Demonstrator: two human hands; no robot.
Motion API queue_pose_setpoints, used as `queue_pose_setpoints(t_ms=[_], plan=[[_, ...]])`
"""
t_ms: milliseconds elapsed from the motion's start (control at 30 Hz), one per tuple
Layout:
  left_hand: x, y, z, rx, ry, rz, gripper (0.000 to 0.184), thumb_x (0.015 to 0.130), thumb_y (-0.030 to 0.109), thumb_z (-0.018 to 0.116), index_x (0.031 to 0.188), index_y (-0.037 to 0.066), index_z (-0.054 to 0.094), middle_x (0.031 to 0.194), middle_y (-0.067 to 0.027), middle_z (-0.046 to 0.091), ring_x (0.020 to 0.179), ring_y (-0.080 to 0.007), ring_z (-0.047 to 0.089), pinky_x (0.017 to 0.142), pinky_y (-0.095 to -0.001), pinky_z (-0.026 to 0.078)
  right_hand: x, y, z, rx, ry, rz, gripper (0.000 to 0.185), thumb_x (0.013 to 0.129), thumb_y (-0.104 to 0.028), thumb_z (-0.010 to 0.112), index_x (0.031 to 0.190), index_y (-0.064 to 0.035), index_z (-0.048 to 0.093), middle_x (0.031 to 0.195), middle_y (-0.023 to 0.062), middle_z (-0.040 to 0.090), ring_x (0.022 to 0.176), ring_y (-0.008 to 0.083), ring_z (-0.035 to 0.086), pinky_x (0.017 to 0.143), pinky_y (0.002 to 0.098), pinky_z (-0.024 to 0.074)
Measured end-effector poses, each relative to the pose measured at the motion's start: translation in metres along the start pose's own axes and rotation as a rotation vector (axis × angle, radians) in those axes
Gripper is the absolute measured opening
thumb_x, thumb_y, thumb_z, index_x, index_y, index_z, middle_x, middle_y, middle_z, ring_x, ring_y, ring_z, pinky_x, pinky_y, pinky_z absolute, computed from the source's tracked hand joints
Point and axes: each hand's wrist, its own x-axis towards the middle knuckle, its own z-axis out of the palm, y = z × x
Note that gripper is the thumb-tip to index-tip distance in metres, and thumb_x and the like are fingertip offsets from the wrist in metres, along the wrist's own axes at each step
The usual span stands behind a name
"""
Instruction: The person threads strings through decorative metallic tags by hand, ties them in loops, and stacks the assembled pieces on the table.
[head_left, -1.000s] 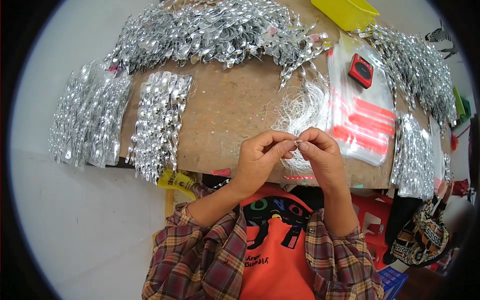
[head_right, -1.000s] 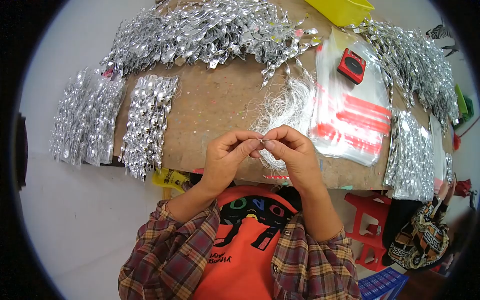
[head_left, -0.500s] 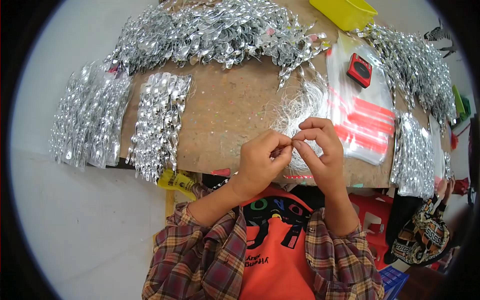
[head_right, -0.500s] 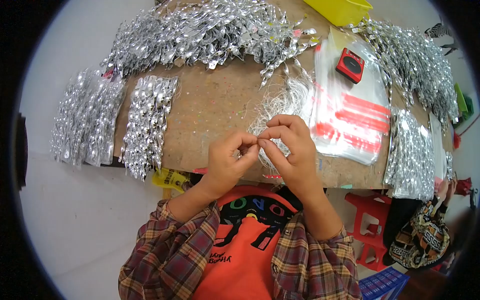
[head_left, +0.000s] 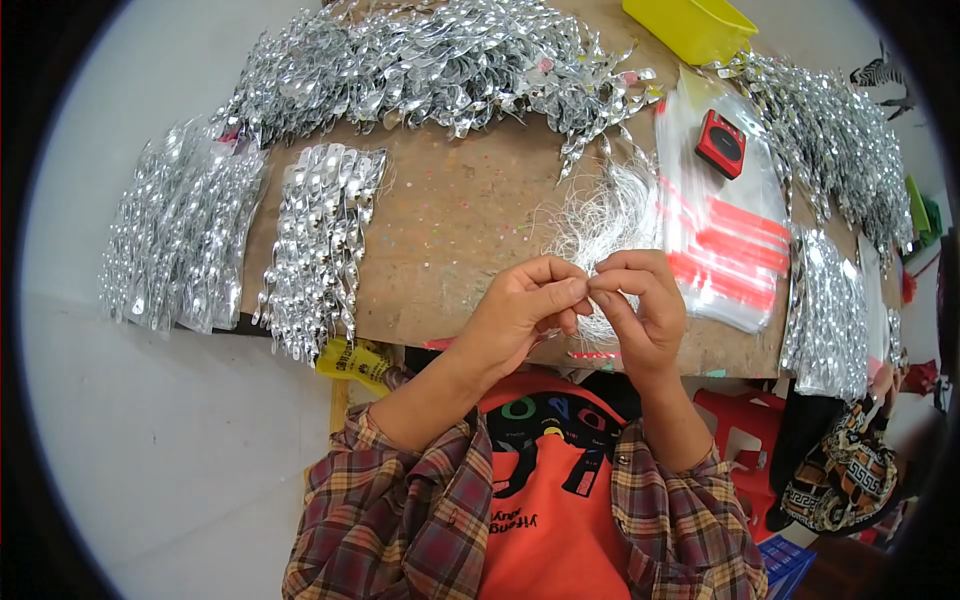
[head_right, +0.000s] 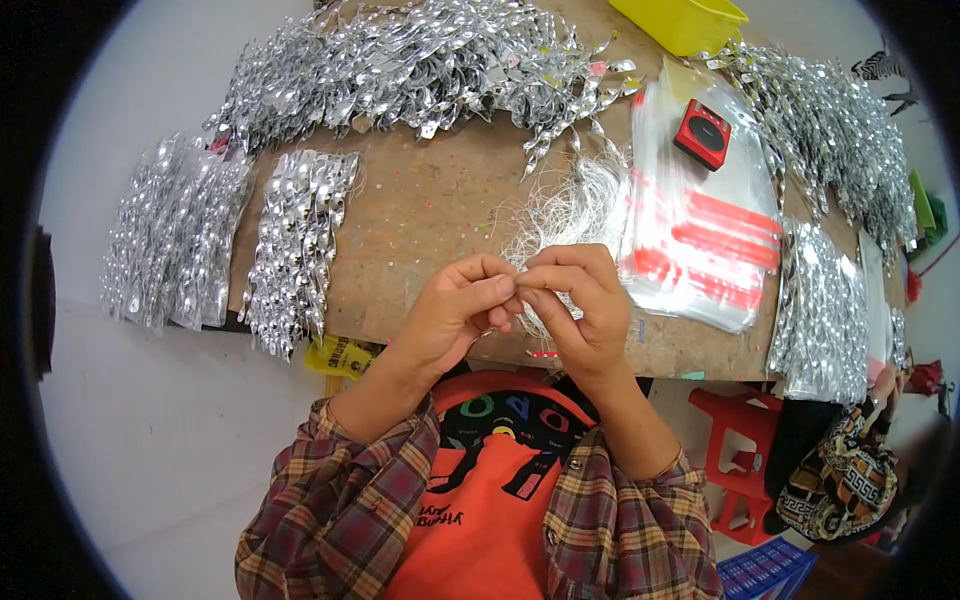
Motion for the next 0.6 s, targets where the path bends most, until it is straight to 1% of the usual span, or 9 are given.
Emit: queue_pose_setpoints(t_ms=[67, 133, 167, 200, 267, 300, 367, 467, 600], plan=[[-0.001, 0.001, -0.001, 0.057, -0.002, 0.026, 0.013, 0.085, 0.015, 0.06, 0.092, 0.004, 0.058, 0.078, -0.0019, 0.06, 0.061, -0.0044, 0.052, 0.054, -0.0153, 0.038, -0.001, 0.001, -0.002, 0.041, -0.017, 0.008, 0.011, 0.077, 0.004, 0.059, 0.087, -0.0009, 0.06, 0.093, 0.0098, 0.056, 0.085, 0.0179, 0.054, 0.076, 0.0264, 0.0421], [-0.004, 0.006, 0.004, 0.078, 0.003, 0.047, 0.012, 0.085, 0.015, 0.06, 0.092, 0.005, 0.058, 0.078, -0.001, 0.06, 0.061, -0.0038, 0.052, 0.054, -0.0149, 0.038, -0.003, 0.003, -0.002, 0.157, 0.021, 0.17, 0.012, 0.077, 0.004, 0.058, 0.088, -0.0007, 0.061, 0.088, 0.0091, 0.058, 0.083, 0.0175, 0.054, 0.075, 0.0258, 0.0421], [-0.004, 0.007, 0.006, 0.098, 0.008, 0.068, 0.012, 0.085, 0.015, 0.06, 0.091, 0.005, 0.058, 0.077, -0.0002, 0.06, 0.06, -0.0032, 0.051, 0.053, -0.0144, 0.037, -0.004, 0.005, -0.002, 0.156, 0.022, 0.17, 0.012, 0.077, 0.004, 0.058, 0.088, -0.0007, 0.061, 0.088, 0.0091, 0.058, 0.083, 0.0175, 0.054, 0.075, 0.0258, 0.0421], [-0.004, 0.006, 0.005, 0.098, 0.008, 0.067, 0.012, 0.085, 0.015, 0.06, 0.091, 0.005, 0.058, 0.077, -0.0002, 0.06, 0.06, -0.0032, 0.051, 0.053, -0.0144, 0.037, -0.005, 0.007, -0.001, 0.076, 0.001, 0.135, 0.013, 0.077, 0.004, 0.059, 0.088, -0.0005, 0.061, 0.087, 0.0089, 0.058, 0.082, 0.0172, 0.055, 0.074, 0.0256, 0.0421], [-0.004, 0.004, 0.004, 0.123, 0.02, 0.093, 0.009, 0.084, 0.009, 0.06, 0.09, 0.004, 0.057, 0.075, -0.0037, 0.061, 0.06, -0.0063, 0.055, 0.057, -0.0176, 0.046, -0.006, 0.007, -0.001, -0.005, -0.02, 0.099, 0.013, 0.076, 0.004, 0.06, 0.089, -0.0003, 0.06, 0.087, 0.0086, 0.059, 0.08, 0.0169, 0.055, 0.074, 0.0254, 0.0421], [-0.004, 0.004, 0.004, 0.123, 0.02, 0.092, 0.009, 0.084, 0.009, 0.06, 0.09, 0.004, 0.057, 0.075, -0.0037, 0.061, 0.06, -0.0063, 0.055, 0.057, -0.0176, 0.046, -0.005, 0.003, 0.0, -0.04, 0.005, 0.067, 0.014, 0.074, 0.002, 0.063, 0.087, -0.0032, 0.061, 0.084, 0.0064, 0.061, 0.078, 0.0179, 0.056, 0.072, 0.027, 0.0416], [-0.005, 0.004, 0.007, 0.196, 0.053, 0.106, 0.01, 0.085, 0.012, 0.059, 0.09, 0.004, 0.057, 0.078, -0.0004, 0.059, 0.063, -0.0033, 0.051, 0.055, -0.0157, 0.039, -0.004, 0.0, 0.0, -0.075, 0.029, 0.033, 0.016, 0.072, 0.0, 0.066, 0.085, -0.0062, 0.062, 0.082, 0.0043, 0.063, 0.076, 0.0188, 0.058, 0.07, 0.0285, 0.0412], [-0.006, 0.004, 0.01, 0.265, 0.052, 0.178, 0.01, 0.085, 0.011, 0.059, 0.09, 0.002, 0.057, 0.079, -0.0009, 0.059, 0.065, -0.0043, 0.052, 0.058, -0.0175, 0.042, -0.003, 0.0, -0.001, -0.129, 0.024, -0.021, 0.017, 0.071, 0.0, 0.066, 0.085, -0.0075, 0.061, 0.081, 0.004, 0.063, 0.076, 0.0195, 0.058, 0.069, 0.0293, 0.0392], [-0.003, 0.0, 0.011, 0.324, 0.07, 0.237, 0.011, 0.085, 0.011, 0.059, 0.091, 0.002, 0.058, 0.076, -0.002, 0.06, 0.063, -0.0045, 0.053, 0.056, -0.0166, 0.042, 0.001, -0.002, -0.002, -0.26, 0.04, -0.123, 0.015, 0.07, 0.0, 0.065, 0.082, -0.0078, 0.06, 0.079, 0.0033, 0.061, 0.073, 0.019, 0.057, 0.069, 0.0295, 0.0379]])
